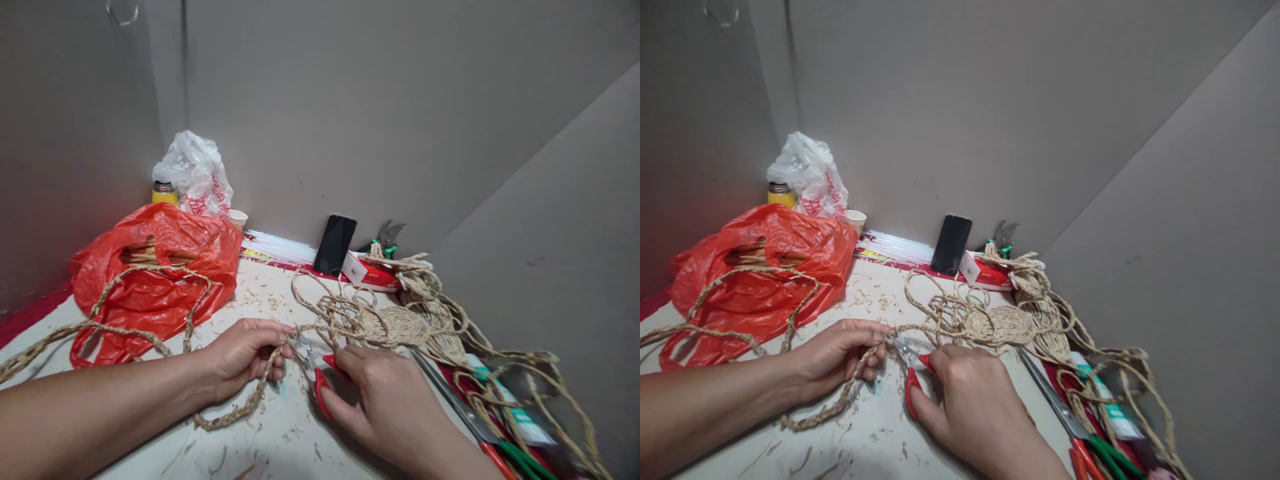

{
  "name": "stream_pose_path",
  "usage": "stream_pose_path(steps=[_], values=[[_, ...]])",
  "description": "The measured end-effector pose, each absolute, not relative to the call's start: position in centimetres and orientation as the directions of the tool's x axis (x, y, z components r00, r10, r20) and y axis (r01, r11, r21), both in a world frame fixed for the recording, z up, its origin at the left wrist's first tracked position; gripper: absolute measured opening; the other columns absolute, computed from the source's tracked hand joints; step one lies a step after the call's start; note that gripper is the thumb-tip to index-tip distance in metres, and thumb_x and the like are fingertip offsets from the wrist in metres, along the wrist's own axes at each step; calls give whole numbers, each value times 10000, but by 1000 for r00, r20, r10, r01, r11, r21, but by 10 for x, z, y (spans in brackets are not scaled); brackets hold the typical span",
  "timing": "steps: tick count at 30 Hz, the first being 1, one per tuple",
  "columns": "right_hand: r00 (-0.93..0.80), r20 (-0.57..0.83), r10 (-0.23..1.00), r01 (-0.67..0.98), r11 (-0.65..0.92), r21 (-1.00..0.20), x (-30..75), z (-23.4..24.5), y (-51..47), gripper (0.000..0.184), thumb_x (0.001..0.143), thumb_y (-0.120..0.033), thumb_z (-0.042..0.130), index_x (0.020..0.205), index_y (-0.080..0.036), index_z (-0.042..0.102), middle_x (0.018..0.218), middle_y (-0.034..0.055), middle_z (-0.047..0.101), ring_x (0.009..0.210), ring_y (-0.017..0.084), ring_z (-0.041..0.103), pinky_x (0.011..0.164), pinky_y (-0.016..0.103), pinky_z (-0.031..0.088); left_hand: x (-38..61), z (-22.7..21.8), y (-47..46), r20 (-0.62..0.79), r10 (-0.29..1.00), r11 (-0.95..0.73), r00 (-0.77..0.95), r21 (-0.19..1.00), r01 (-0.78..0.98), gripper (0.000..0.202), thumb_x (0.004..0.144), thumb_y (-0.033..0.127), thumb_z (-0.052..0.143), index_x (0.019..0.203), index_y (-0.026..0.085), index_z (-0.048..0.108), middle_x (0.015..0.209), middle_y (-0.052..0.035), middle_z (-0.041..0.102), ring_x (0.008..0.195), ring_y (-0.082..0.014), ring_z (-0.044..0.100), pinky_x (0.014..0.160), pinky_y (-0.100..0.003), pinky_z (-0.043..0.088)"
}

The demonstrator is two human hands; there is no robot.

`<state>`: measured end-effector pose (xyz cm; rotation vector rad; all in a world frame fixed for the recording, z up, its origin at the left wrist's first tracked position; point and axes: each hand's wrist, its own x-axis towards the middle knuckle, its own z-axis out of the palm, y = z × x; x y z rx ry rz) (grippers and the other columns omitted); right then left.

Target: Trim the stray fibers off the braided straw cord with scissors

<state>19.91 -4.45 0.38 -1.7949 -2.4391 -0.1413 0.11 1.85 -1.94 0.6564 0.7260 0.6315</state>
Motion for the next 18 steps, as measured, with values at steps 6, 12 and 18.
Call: stream_pose_path(steps=[6,12,18], values=[[-295,141,945,953,302,-26,200,-3,-45,253,782,-376,524,589,-213,545,565,17,570,496,140,452,522,285,234,1,-21,19,-375,700,629,608,727,-276,163,709,148,665,859,100,624,635,-19,599,493,-69,509,496,-192,449],[-306,89,948,939,316,-137,202,-5,-45,294,797,-301,515,520,-204,488,495,-25,503,451,99,350,491,275,201,2,-20,19,-390,711,629,585,725,-281,171,715,118,635,884,106,621,622,-19,599,495,-80,517,491,-197,449],[-302,103,948,923,317,-219,205,-3,-42,337,842,-274,465,515,-196,472,492,-37,486,457,90,352,489,253,219,1,-21,19,-371,706,621,604,734,-275,219,733,116,615,950,89,628,648,-26,601,508,-79,528,493,-191,442]])
